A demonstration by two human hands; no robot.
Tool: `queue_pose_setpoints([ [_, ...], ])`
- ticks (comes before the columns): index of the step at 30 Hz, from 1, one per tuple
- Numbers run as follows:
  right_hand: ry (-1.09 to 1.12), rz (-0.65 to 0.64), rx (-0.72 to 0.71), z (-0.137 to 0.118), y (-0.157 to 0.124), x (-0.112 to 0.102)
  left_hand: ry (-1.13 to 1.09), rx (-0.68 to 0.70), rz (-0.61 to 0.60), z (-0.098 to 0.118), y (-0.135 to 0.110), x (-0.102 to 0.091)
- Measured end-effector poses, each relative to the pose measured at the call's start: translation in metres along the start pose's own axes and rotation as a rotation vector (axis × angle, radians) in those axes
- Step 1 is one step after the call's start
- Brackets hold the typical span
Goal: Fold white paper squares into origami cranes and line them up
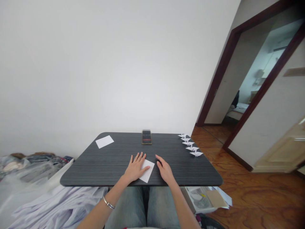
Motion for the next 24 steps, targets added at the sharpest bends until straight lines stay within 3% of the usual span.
queue_pose_setpoints([
  [2, 0.019, 0.019, -0.003, 0.001, -0.006, -0.005, -0.102, 0.000, 0.021, -0.001, 0.001, -0.003],
  [5, -0.032, -0.006, -0.062, -0.004, -0.019, -0.009, -0.235, -0.107, 0.152, -0.011, 0.003, -0.005],
  [9, -0.170, -0.239, -0.264, -0.019, -0.036, -0.008, -0.365, -0.201, 0.251, -0.025, 0.005, 0.002],
  [12, -0.253, -0.319, -0.284, -0.026, -0.042, -0.005, -0.448, -0.191, 0.289, -0.027, 0.007, 0.005],
  [19, -0.193, -0.139, -0.323, -0.029, -0.050, -0.004, -0.741, -0.230, 0.379, -0.023, 0.001, -0.003],
  [24, 0.101, 0.019, -0.354, -0.022, -0.051, -0.003, -0.898, -0.212, 0.413, -0.026, 0.002, -0.004],
])
Point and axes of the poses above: each hand's wrist, its own y-axis towards the middle knuckle, its own x-axis out of the palm, z = x × y, the point moved 1 cm from there along y, towards the middle knuckle, and after that the axes turned 4 degrees about -x, right-handed, at the moved point
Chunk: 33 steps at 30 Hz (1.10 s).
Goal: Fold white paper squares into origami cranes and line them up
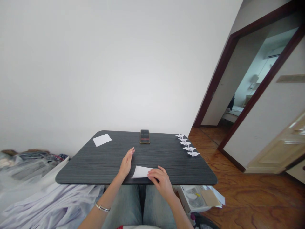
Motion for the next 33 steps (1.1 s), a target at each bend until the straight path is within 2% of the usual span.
queue_pose_setpoints([
  [2, 0.172, 0.171, 0.100, 0.006, 0.003, -0.001, -0.053, 0.006, -0.017, 0.001, 0.001, 0.000],
  [4, 0.381, 0.341, 0.282, 0.012, 0.010, -0.003, -0.096, 0.000, -0.051, 0.004, 0.000, 0.001],
  [7, 0.680, 0.423, 0.347, 0.016, 0.025, -0.002, -0.188, -0.039, -0.157, 0.013, -0.003, 0.003],
  [11, 0.866, 0.374, 0.378, 0.018, 0.038, 0.002, -0.303, -0.056, -0.353, 0.027, -0.010, 0.005],
  [16, 0.882, 0.286, 0.386, 0.022, 0.034, 0.005, -0.205, -0.126, -0.464, 0.026, -0.014, 0.008],
  [19, 0.812, 0.294, 0.367, 0.027, 0.032, 0.005, -0.193, -0.160, -0.455, 0.018, -0.011, 0.011],
  [23, 0.833, 0.478, 0.377, 0.033, 0.030, 0.002, -0.198, -0.170, -0.448, 0.012, -0.009, 0.012],
  [25, 0.863, 0.508, 0.350, 0.034, 0.029, 0.000, -0.200, -0.170, -0.456, 0.012, -0.009, 0.012],
  [30, 0.792, 0.321, 0.244, 0.034, 0.027, 0.003, -0.209, -0.171, -0.464, 0.011, -0.010, 0.011],
  [33, 0.753, 0.276, 0.264, 0.035, 0.026, 0.006, -0.220, -0.171, -0.464, 0.011, -0.011, 0.011],
])
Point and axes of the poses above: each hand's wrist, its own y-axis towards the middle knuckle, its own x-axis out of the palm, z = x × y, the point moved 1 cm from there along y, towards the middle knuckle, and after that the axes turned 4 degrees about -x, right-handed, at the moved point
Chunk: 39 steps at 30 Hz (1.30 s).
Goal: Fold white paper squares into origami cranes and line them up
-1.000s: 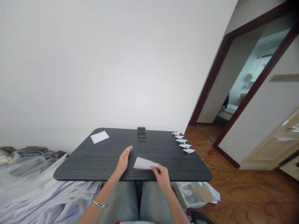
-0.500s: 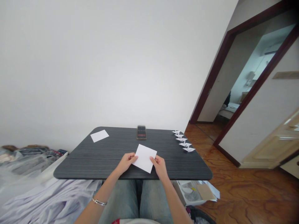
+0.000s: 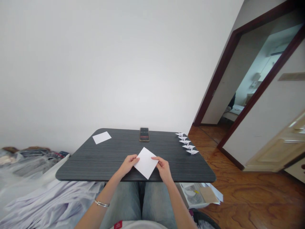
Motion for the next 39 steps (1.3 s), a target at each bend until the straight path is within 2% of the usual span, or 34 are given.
queue_pose_setpoints([
  [5, 0.022, 0.068, 0.068, 0.003, 0.001, -0.001, -0.050, 0.043, 0.050, 0.008, -0.002, -0.001],
  [9, 0.089, 0.135, 0.070, 0.003, 0.001, -0.002, -0.120, 0.164, 0.047, 0.014, -0.005, -0.004],
  [14, 0.094, 0.146, 0.077, 0.002, 0.001, -0.002, 0.067, 0.236, 0.052, 0.014, -0.007, -0.004],
  [20, 0.099, 0.143, 0.089, -0.004, 0.000, 0.000, 0.103, 0.226, 0.008, 0.015, -0.008, -0.003],
  [29, 0.058, 0.005, 0.031, -0.010, -0.001, 0.002, 0.056, 0.200, 0.034, 0.016, -0.007, -0.001],
  [39, 0.013, 0.020, 0.050, -0.006, 0.000, 0.002, 0.069, 0.153, 0.055, 0.013, -0.008, 0.001],
])
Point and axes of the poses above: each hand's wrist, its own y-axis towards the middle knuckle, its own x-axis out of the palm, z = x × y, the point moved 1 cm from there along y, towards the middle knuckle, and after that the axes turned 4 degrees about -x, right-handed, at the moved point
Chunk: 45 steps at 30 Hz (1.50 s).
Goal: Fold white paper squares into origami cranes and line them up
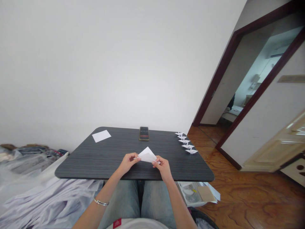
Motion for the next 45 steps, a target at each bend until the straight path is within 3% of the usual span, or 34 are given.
queue_pose_setpoints([
  [10, -0.050, 0.080, -0.008, 0.004, 0.000, -0.001, 0.026, 0.005, 0.023, -0.001, -0.001, 0.001],
  [20, -0.072, -0.031, -0.059, -0.014, -0.007, -0.003, -0.060, -0.023, -0.039, 0.005, -0.009, 0.005],
  [29, -0.056, 0.110, -0.096, -0.012, -0.024, -0.001, -0.202, 0.004, 0.043, 0.016, -0.028, 0.022],
  [32, 0.026, 0.096, -0.083, -0.012, -0.030, 0.000, -0.191, 0.001, 0.053, 0.019, -0.036, 0.024],
  [41, -0.057, -0.020, -0.073, -0.030, -0.040, 0.001, -0.187, -0.027, 0.003, 0.030, -0.053, 0.028],
  [45, -0.019, -0.007, -0.057, -0.036, -0.046, 0.006, -0.208, -0.016, 0.026, 0.035, -0.059, 0.030],
])
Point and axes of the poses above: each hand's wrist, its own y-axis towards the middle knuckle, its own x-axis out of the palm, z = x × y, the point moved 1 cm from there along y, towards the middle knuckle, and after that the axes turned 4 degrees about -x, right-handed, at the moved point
